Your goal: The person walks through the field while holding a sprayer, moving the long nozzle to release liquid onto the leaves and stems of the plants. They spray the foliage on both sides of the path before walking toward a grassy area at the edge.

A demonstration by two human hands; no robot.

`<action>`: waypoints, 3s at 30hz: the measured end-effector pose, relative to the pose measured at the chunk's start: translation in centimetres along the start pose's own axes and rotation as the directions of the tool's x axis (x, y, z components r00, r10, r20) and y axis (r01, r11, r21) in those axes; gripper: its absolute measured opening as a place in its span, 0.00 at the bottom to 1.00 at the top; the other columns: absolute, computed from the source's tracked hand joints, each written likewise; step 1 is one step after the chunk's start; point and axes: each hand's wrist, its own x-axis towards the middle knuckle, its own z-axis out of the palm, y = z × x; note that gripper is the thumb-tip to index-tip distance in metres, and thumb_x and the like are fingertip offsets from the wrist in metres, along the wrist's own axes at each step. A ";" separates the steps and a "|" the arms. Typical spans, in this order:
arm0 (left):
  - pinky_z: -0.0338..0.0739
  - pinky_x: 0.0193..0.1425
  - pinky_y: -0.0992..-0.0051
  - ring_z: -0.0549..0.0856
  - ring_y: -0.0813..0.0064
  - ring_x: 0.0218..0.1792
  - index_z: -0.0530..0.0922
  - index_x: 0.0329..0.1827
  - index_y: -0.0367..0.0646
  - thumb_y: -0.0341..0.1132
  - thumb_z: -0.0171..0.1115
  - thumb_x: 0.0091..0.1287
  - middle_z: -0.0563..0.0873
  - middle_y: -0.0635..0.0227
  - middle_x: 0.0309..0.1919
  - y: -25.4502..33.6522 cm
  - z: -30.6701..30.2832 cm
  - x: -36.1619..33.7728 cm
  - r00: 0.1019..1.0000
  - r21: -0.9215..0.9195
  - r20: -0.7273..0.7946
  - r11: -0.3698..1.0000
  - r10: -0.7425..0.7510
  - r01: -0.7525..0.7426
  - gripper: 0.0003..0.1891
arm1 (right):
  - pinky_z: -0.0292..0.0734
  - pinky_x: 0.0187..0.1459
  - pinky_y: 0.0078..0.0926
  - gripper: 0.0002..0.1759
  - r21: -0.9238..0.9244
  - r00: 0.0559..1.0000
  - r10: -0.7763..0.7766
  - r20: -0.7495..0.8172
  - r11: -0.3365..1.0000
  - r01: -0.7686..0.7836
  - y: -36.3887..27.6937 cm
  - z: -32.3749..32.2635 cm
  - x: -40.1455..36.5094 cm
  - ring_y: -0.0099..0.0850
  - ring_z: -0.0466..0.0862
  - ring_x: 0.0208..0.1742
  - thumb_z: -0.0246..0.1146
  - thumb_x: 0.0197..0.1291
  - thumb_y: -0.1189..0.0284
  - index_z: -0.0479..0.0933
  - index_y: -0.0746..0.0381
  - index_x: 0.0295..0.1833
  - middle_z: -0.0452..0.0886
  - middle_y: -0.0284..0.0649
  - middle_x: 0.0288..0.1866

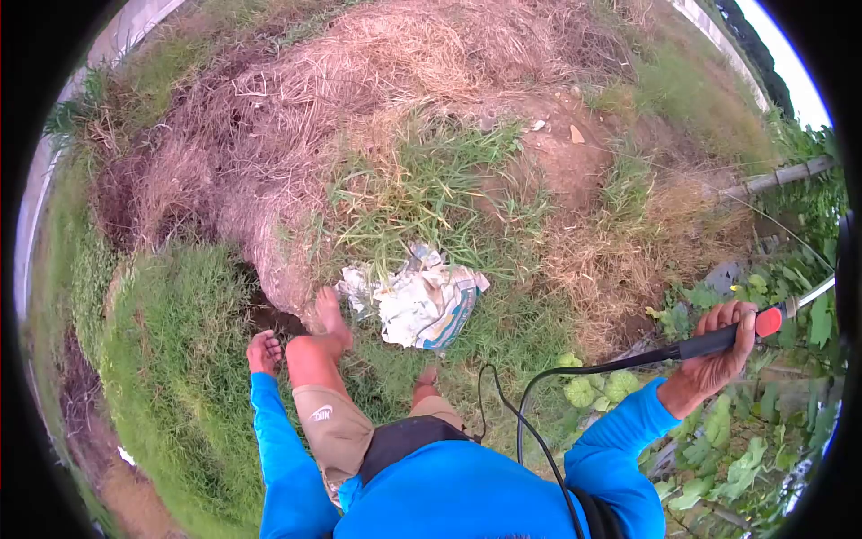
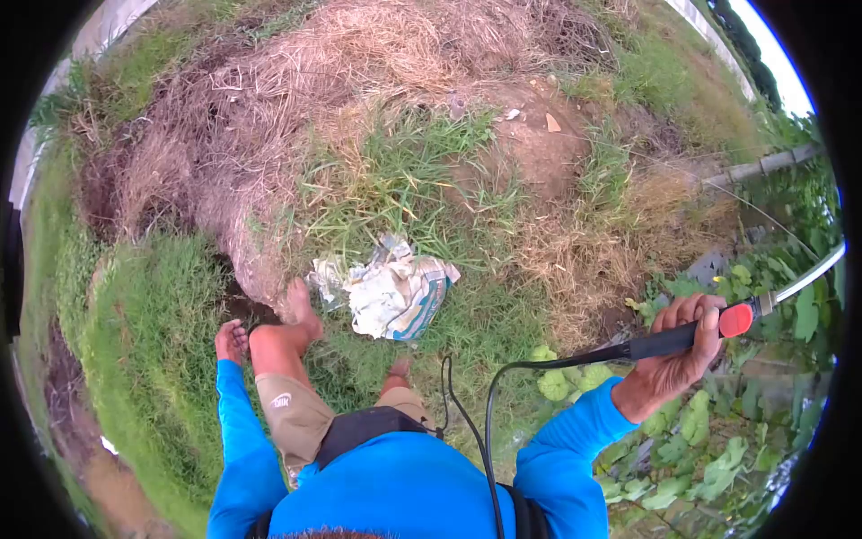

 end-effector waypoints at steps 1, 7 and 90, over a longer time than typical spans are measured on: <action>0.73 0.25 0.78 0.78 0.80 0.23 0.79 0.45 0.43 0.47 0.52 0.64 0.80 0.73 0.25 1.4 -0.5 1.8 0.999 -0.010 -0.036 1.000 0.003 -0.004 0.18 | 0.55 0.20 0.15 0.10 -0.010 0.999 0.005 -0.036 1.000 -0.006 1.4 0.8 1.3 0.17 0.58 0.22 0.61 0.62 0.73 0.67 0.62 0.44 0.60 0.29 0.26; 0.70 0.21 0.77 0.76 0.79 0.19 0.79 0.41 0.43 0.46 0.54 0.61 0.80 0.73 0.23 12.0 4.6 16.7 0.996 0.039 0.076 0.998 -0.046 0.044 0.16 | 0.53 0.20 0.16 0.08 0.011 0.993 -0.060 -0.098 0.998 0.061 7.0 8.8 8.8 0.17 0.58 0.22 0.59 0.65 0.70 0.68 0.61 0.39 0.60 0.27 0.24; 0.73 0.20 0.63 0.79 0.65 0.19 0.75 0.44 0.46 0.46 0.53 0.61 0.81 0.62 0.23 52.5 40.4 28.3 0.632 0.950 0.311 0.213 -0.710 -0.229 0.15 | 0.64 0.26 0.14 0.14 -0.364 0.371 -0.159 -0.915 0.722 -0.588 2.9 36.3 -5.5 0.13 0.70 0.23 0.76 0.41 0.70 0.76 0.60 0.29 0.74 0.24 0.22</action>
